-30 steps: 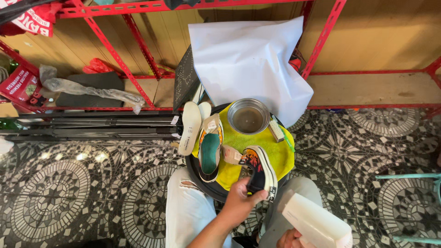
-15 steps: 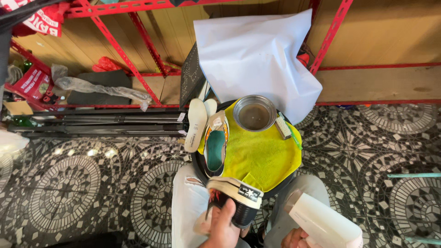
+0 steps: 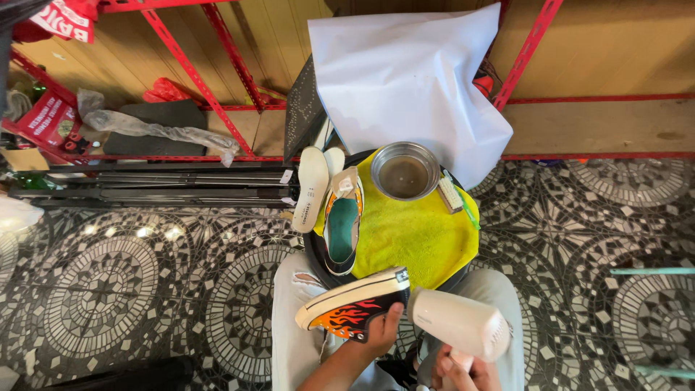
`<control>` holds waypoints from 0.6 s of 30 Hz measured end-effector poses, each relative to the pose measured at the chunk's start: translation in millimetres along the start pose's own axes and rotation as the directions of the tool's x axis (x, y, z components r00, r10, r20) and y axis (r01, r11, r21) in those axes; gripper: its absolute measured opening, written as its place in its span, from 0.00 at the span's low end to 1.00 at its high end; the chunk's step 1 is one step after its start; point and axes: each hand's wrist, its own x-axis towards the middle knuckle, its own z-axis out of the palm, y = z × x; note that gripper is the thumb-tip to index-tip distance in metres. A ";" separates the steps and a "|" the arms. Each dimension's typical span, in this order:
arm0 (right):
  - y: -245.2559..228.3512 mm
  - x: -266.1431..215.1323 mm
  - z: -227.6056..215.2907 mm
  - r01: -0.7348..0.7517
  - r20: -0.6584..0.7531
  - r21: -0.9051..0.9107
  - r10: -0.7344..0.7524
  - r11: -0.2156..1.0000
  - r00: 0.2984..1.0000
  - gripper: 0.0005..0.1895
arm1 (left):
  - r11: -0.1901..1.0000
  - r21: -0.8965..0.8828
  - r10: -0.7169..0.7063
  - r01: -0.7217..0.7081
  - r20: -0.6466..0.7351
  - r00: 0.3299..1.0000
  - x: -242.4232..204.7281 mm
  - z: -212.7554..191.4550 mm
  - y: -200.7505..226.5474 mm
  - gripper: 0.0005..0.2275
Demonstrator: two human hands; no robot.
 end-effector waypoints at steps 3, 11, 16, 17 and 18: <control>-10.1 3.5 15.3 -0.027 -0.021 0.077 0.028 0.997 0.999 0.09 | 0.800 0.462 0.493 -0.383 -0.142 0.859 -3.1 21.6 -26.6 0.14; 8.3 3.6 11.1 0.074 -0.061 0.057 -0.071 0.996 0.996 0.09 | 0.244 0.895 0.875 -0.373 -0.038 0.483 7.6 31.8 -30.6 0.34; -1.6 10.9 22.2 0.074 -0.209 -0.034 -0.079 0.997 0.975 0.05 | 0.972 -0.202 0.142 -0.117 0.117 0.983 21.9 14.8 11.4 0.25; 5.3 6.5 17.0 0.073 -0.206 -0.037 -0.079 0.997 0.975 0.05 | 0.972 -0.204 0.140 -0.115 0.114 0.984 23.8 12.0 8.5 0.25; 12.5 0.5 11.7 0.067 -0.168 -0.043 -0.073 0.997 0.983 0.06 | 0.966 -0.189 0.192 -0.179 0.053 0.980 24.6 9.0 5.6 0.35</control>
